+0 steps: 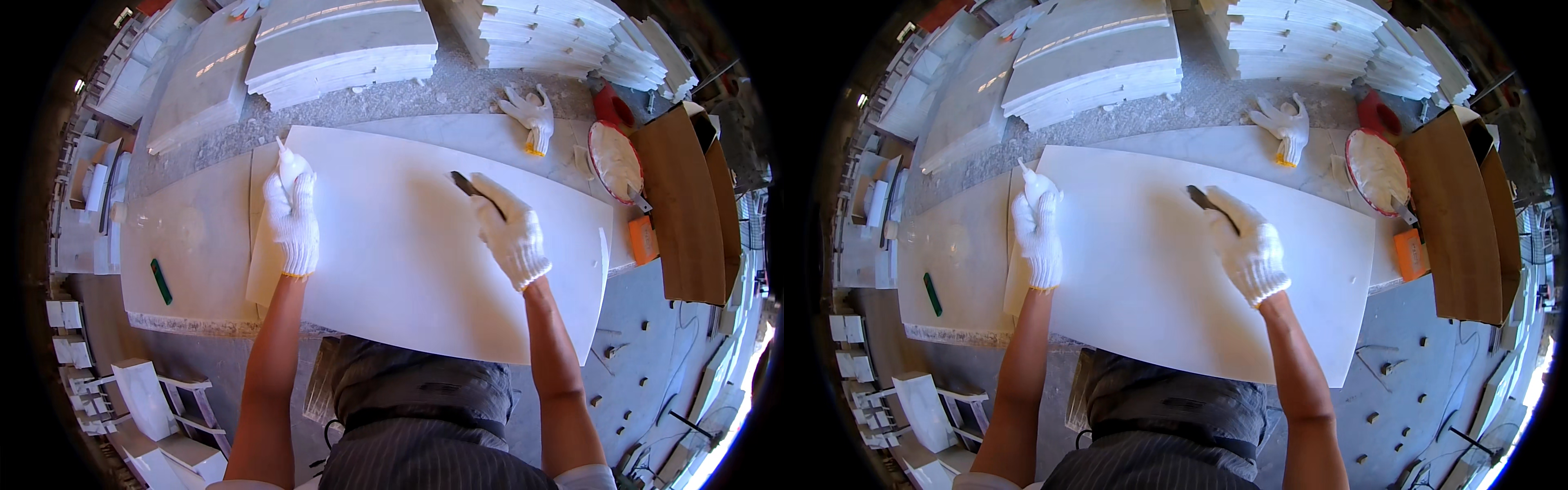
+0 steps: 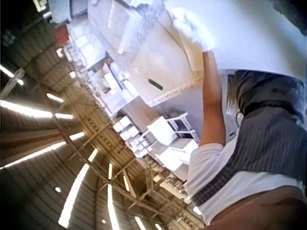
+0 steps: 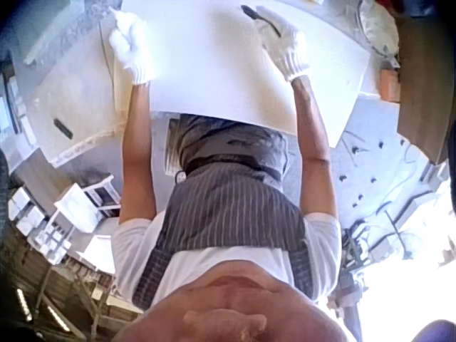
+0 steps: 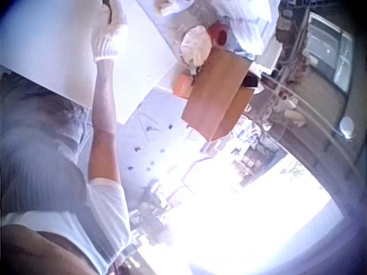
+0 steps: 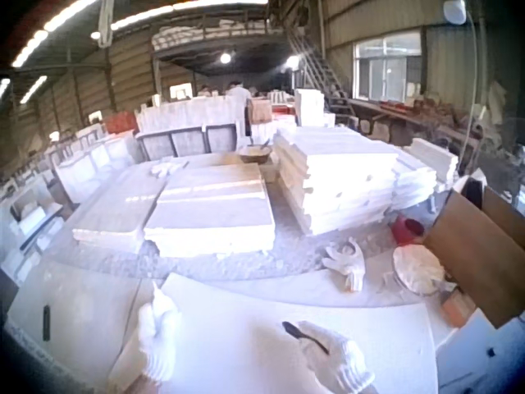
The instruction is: The person uses a utility knife to scrape the surface of a large white plastic sheet on a workbench. They repeatedly scrape different areas and wipe the surface with gloved hands, removing residue or film from the sheet.
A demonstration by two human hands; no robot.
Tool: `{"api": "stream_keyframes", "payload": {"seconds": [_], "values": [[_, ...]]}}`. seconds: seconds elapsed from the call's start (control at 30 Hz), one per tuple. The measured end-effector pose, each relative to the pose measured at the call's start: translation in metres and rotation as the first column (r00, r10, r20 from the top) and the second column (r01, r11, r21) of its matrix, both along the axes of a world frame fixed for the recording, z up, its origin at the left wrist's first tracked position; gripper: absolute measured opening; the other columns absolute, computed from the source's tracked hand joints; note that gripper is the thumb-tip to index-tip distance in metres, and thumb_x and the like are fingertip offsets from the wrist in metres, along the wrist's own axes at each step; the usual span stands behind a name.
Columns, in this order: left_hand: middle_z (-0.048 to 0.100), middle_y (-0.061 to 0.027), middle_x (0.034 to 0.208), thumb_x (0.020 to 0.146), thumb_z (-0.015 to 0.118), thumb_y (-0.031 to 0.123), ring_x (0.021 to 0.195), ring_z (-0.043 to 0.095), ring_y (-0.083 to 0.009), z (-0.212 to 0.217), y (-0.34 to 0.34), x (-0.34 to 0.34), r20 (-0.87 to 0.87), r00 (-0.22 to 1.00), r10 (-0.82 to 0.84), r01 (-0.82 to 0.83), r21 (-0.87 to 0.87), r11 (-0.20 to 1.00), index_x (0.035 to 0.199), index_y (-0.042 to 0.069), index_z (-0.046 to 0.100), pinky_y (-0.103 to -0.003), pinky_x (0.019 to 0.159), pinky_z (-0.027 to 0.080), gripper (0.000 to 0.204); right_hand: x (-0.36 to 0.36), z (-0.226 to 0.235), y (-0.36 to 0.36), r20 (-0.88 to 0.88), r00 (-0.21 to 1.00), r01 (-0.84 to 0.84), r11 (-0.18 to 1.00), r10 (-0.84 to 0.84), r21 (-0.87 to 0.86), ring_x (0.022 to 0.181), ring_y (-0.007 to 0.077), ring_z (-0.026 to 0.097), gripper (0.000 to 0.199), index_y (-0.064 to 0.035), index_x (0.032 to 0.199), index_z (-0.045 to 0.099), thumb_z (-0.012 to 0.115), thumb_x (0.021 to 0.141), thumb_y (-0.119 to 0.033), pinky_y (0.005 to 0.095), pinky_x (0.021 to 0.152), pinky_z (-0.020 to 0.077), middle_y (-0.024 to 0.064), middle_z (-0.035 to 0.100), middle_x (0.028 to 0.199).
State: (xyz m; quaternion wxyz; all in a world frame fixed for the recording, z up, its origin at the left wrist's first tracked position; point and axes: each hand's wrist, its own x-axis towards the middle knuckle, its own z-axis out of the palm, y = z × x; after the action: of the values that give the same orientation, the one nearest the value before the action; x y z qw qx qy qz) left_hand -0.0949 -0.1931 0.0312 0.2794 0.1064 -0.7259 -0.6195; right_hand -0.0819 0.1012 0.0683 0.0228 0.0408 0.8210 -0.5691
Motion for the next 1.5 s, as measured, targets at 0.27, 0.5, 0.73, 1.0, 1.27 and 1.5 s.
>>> {"api": "stream_keyframes", "payload": {"seconds": [0.27,0.5,0.73,1.0,1.27,1.5], "values": [[0.061,-0.0069,0.107,0.103,0.06,0.015,0.1,0.063,-0.0129,0.001,-0.001,0.001,0.029,1.0,0.008,-0.006,-0.071,0.997,0.116,-0.001,0.056,-0.029,0.091,0.051,0.021,-0.035,-0.005,-0.068,-0.158,0.981,-0.079,0.974,0.114,0.211,0.095,0.0356,0.069,0.033,-0.0074,0.124,0.068,0.056,0.097,-0.021,0.0412,0.085,0.0546,0.0207,0.071,0.103],[0.066,-0.0059,0.107,0.1,0.064,0.013,0.097,0.061,-0.0125,0.004,-0.001,0.0,0.025,1.0,0.013,-0.011,-0.049,0.999,0.119,-0.002,0.059,-0.029,0.089,0.049,0.025,-0.046,-0.005,-0.093,-0.238,0.961,-0.03,0.912,0.138,0.409,0.091,0.036,0.068,0.029,-0.0161,0.124,0.067,0.057,0.097,-0.021,0.043,0.079,0.0552,0.0169,0.07,0.099],[0.065,-0.0058,0.105,0.1,0.064,0.015,0.096,0.061,-0.0127,-0.001,0.0,-0.001,0.023,0.999,0.041,-0.041,-0.021,0.999,0.118,-0.002,0.059,-0.029,0.086,0.05,0.025,-0.051,-0.007,-0.097,-0.239,0.937,-0.062,0.796,0.253,0.602,0.084,0.0386,0.066,0.031,-0.0216,0.125,0.067,0.059,0.095,-0.022,0.0453,0.071,0.0543,0.0163,0.068,0.094],[0.066,-0.0058,0.097,0.1,0.066,0.018,0.087,0.061,-0.0118,0.004,0.0,0.0,0.051,0.995,0.089,-0.082,-0.119,0.99,0.114,-0.001,0.061,-0.028,0.079,0.05,0.025,-0.044,-0.005,-0.083,-0.258,0.951,-0.018,0.868,0.167,0.496,0.079,0.0372,0.067,0.033,-0.0201,0.125,0.067,0.062,0.093,-0.027,0.0448,0.068,0.0545,0.0168,0.066,0.091],[0.063,-0.0054,0.107,0.101,0.063,0.015,0.096,0.06,-0.0112,0.0,-0.001,0.0,0.079,0.997,0.028,-0.021,-0.086,0.996,0.121,0.0,0.056,-0.028,0.088,0.049,0.026,-0.045,-0.007,-0.079,-0.129,0.935,-0.205,0.8,0.331,0.564,0.077,0.0379,0.066,0.034,-0.0243,0.13,0.064,0.055,0.098,-0.032,0.0481,0.067,0.054,0.0178,0.064,0.088],[0.064,-0.007,0.107,0.102,0.062,0.013,0.097,0.062,-0.0122,0.001,-0.001,0.0,0.086,0.996,0.009,-0.005,-0.04,0.999,0.121,-0.001,0.054,-0.028,0.088,0.051,0.025,-0.05,-0.008,-0.092,-0.202,0.927,-0.133,0.783,0.315,0.608,0.079,0.0391,0.065,0.03,-0.0163,0.123,0.069,0.058,0.096,-0.026,0.0481,0.071,0.0521,0.0202,0.064,0.085]]}}
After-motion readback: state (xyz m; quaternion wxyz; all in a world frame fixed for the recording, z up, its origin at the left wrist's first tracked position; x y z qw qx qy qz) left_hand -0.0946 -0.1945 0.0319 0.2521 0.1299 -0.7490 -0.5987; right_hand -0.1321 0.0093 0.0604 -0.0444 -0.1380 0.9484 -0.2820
